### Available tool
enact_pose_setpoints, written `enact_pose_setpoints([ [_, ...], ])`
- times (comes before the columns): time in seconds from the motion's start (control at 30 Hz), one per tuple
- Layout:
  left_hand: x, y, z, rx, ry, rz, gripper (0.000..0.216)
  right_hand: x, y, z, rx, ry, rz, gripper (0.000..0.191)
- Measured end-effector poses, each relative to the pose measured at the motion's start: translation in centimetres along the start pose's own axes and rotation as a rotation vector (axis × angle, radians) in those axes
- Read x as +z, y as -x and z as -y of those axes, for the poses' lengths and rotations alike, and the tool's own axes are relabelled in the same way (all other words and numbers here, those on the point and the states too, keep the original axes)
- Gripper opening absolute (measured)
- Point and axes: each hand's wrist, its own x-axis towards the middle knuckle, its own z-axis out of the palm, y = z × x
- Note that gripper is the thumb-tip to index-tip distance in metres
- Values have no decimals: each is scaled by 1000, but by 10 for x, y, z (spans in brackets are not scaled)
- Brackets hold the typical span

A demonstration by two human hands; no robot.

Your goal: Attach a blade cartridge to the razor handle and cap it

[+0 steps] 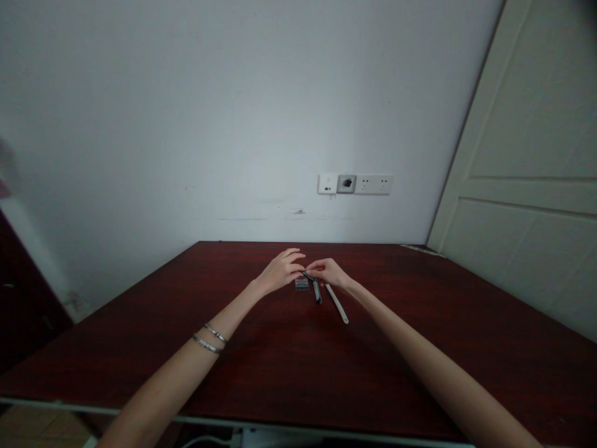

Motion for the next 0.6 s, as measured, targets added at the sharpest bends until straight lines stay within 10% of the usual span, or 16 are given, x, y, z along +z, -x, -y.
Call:
enact_pose_setpoints([
  [0.6, 23, 14, 18, -197, 121, -203, 7, -9, 0, -18, -534, 572, -214, 19],
])
